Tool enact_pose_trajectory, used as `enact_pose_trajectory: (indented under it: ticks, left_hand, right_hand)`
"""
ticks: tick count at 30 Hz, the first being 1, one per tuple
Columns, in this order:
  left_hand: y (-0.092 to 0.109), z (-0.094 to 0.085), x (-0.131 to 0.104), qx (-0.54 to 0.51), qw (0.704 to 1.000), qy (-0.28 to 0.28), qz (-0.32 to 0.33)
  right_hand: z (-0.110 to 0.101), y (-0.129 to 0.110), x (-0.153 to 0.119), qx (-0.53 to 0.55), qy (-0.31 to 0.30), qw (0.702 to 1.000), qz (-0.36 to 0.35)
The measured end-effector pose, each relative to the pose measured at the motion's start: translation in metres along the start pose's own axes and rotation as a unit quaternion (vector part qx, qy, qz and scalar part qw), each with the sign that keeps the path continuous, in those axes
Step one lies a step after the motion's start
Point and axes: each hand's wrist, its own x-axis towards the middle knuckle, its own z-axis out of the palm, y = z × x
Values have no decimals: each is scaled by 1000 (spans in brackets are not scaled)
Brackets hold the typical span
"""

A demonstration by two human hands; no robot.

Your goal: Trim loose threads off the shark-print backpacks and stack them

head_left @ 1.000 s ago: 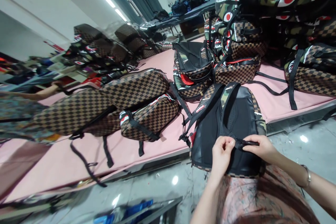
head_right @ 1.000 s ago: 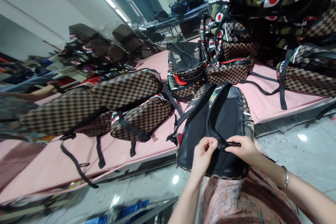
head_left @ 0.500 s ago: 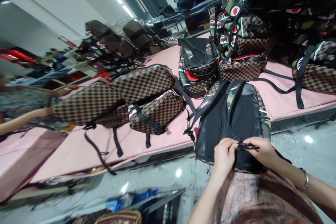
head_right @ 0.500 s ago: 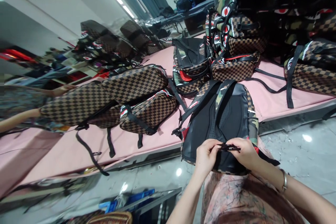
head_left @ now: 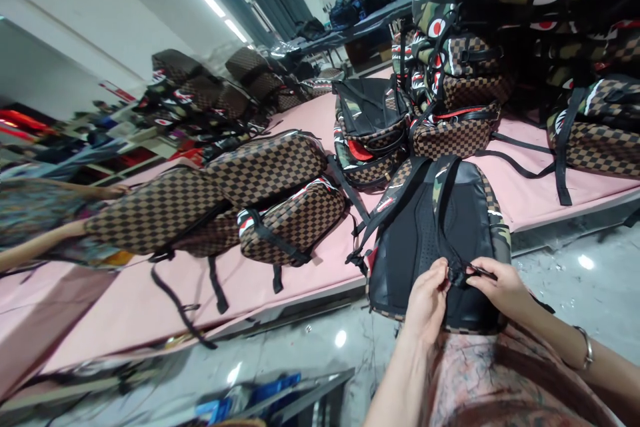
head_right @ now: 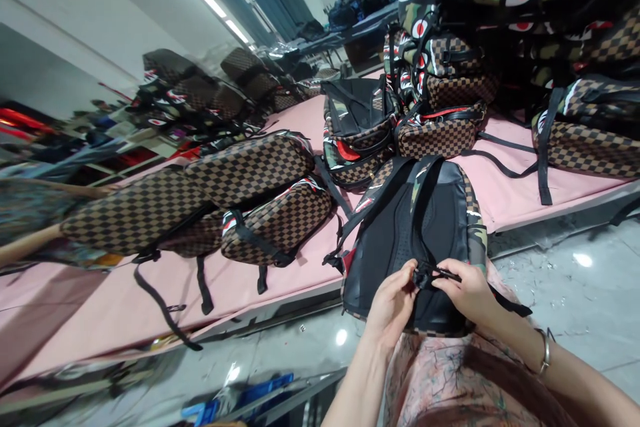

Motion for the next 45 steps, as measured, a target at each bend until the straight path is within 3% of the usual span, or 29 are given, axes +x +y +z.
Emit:
enact_pose_trajectory:
  ticks: [11, 17, 22, 28, 33, 45]
  left_hand:
    - [-11, -3, 2, 148, 982, 9, 118]
    - [-10, -12, 1, 135, 984, -7, 119]
    - [-12, -10, 2, 110, 986, -12, 127]
    - [-15, -6, 1, 158, 972, -12, 176]
    - [-18, -6, -3, 227, 945, 19, 233]
    - [-15, -10, -3, 292, 922, -7, 253]
  right_hand:
    - [4, 5, 1, 28, 24, 999, 18]
    - [6, 4, 3, 45, 16, 999, 19]
    - [-1, -2, 3, 40, 11, 999, 5]
    - [-22, -24, -18, -95, 40, 993, -57]
    - [-30, -33, -33, -154, 7, 984, -89]
    - [-43, -50, -21, -200, -87, 971, -97]
